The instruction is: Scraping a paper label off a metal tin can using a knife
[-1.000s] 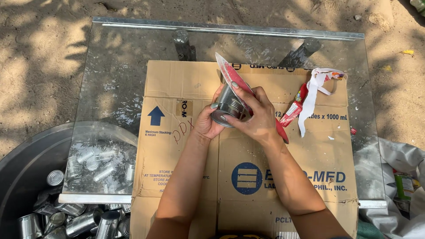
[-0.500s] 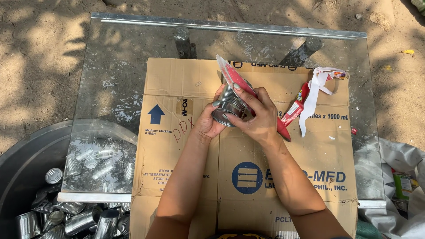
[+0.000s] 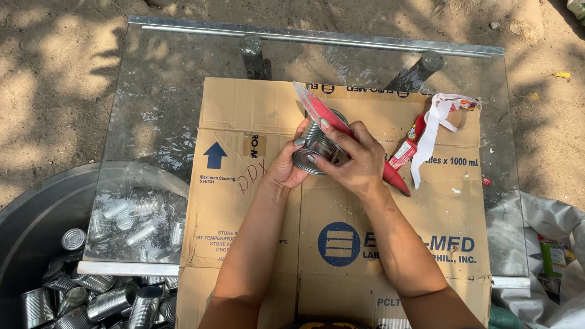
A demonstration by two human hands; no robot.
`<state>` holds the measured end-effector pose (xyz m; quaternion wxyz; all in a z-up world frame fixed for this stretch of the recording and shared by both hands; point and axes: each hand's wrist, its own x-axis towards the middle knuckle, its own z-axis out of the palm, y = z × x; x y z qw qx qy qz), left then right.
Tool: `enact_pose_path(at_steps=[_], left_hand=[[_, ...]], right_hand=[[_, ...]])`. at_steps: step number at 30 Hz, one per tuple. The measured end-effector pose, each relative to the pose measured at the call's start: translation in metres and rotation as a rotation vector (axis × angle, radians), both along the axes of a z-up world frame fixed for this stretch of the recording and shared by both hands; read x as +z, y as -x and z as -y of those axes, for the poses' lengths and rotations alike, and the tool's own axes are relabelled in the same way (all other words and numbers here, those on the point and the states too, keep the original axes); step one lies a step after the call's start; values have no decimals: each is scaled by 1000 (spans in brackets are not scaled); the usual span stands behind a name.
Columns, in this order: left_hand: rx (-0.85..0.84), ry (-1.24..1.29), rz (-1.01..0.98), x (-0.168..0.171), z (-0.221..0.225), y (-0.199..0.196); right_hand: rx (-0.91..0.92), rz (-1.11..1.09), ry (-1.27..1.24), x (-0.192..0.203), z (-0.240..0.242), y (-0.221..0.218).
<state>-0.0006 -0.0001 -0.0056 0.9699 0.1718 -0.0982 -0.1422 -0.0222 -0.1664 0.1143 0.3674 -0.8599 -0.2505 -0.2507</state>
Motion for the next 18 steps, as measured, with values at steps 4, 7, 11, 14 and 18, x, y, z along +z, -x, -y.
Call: enact_pose_path(at_steps=[4,7,11,14,18], left_hand=[[5,-14,28,15,1,3],[-15,15,26,24,1,4],[-22,22,19,28,1,6],[-26,52,-15,31,0,9],[-19,74,-33,18,-1,8]], right_hand=[[63,-158,-140,-2,1,-1],[-10,-142,-106,7,0,5],[-45,-122,-79,5,-2,6],[-46,-70,-72,2,-4,5],[-47,10,-48,-1,-6,5]])
